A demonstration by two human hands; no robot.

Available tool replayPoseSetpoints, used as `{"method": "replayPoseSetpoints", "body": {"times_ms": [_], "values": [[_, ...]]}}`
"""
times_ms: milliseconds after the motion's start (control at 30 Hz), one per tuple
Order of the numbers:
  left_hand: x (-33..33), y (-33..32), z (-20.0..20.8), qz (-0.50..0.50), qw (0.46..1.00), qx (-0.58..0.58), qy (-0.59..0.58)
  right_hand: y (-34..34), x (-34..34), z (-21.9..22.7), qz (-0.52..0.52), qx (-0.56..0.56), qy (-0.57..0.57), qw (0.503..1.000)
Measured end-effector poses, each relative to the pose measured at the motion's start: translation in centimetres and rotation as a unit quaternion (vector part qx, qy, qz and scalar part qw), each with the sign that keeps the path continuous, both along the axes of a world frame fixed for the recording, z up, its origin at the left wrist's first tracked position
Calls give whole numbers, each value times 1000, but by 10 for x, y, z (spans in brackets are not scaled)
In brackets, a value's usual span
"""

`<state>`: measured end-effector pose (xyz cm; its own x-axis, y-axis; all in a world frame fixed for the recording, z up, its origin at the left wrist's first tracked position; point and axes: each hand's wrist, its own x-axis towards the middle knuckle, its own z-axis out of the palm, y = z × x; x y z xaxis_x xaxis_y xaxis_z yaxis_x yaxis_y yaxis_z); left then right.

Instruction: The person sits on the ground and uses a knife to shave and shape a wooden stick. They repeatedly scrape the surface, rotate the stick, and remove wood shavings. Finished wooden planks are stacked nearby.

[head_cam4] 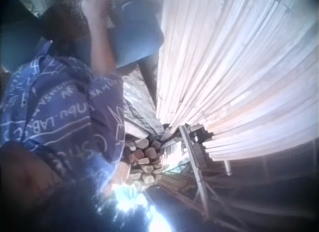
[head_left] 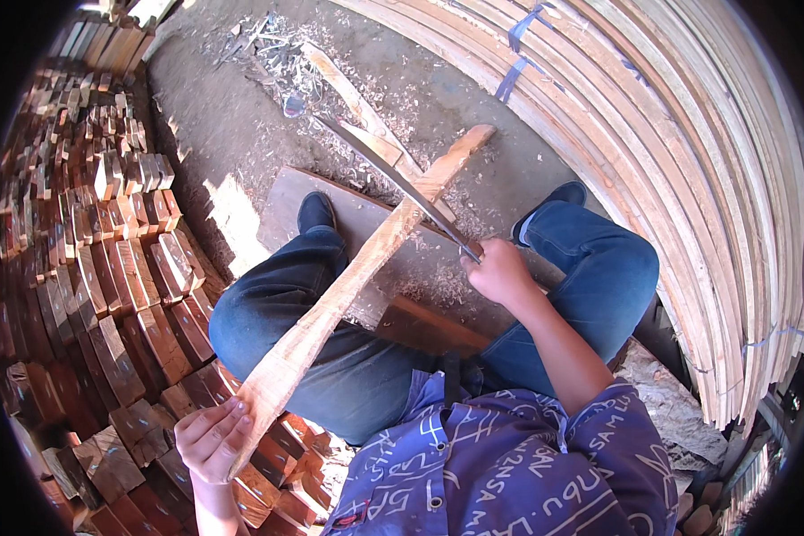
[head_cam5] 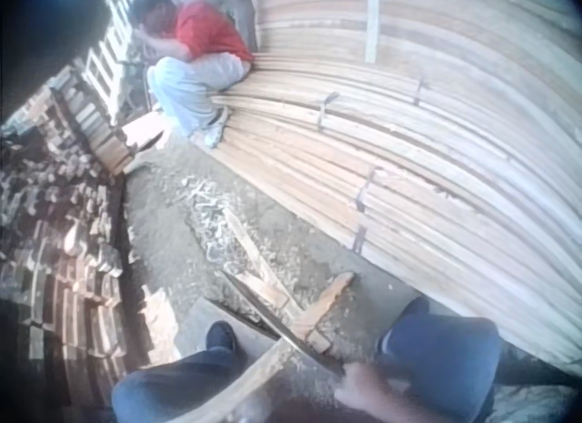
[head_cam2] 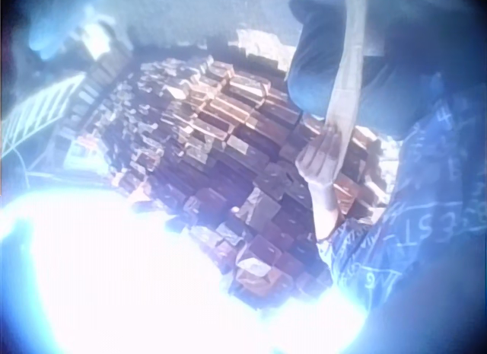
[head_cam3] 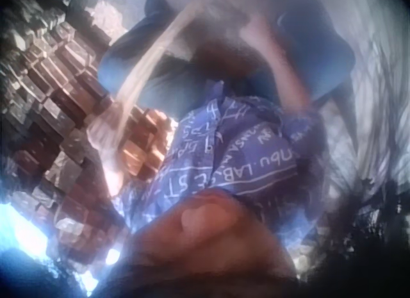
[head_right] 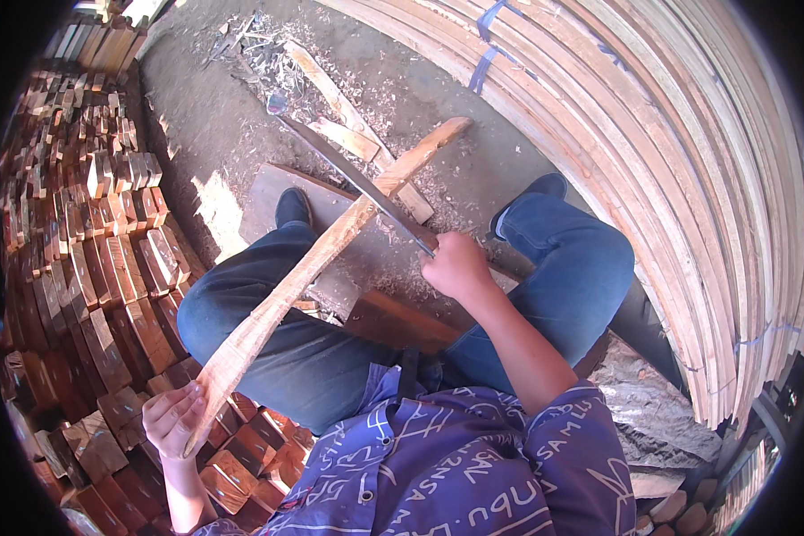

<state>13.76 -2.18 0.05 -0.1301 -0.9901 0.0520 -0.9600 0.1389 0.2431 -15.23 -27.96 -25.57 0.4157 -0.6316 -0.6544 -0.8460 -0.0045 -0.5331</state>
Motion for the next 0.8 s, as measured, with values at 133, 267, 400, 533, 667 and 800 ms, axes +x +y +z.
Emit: {"method": "replayPoseSetpoints", "body": {"times_ms": [133,267,400,533,667,800], "values": [[0,3,-1,-2,1000,4,-5,10,8,29,12,1,-91,996],[2,2,0,-10,1000,5,-1,-8,10,-6,-4,23,0,1000],[-5,-9,1,-6,1000,-6,5,-8,6,-21,-42,18,20,999],[-5,-14,3,-12,1000,-19,7,-6,5,-8,2,-12,11,1000],[-6,-14,4,-14,1000,-8,11,0,-1,-18,-17,22,-57,998],[-6,-11,2,-9,1000,-4,11,-7,-7,-32,-179,419,-159,876]]}}
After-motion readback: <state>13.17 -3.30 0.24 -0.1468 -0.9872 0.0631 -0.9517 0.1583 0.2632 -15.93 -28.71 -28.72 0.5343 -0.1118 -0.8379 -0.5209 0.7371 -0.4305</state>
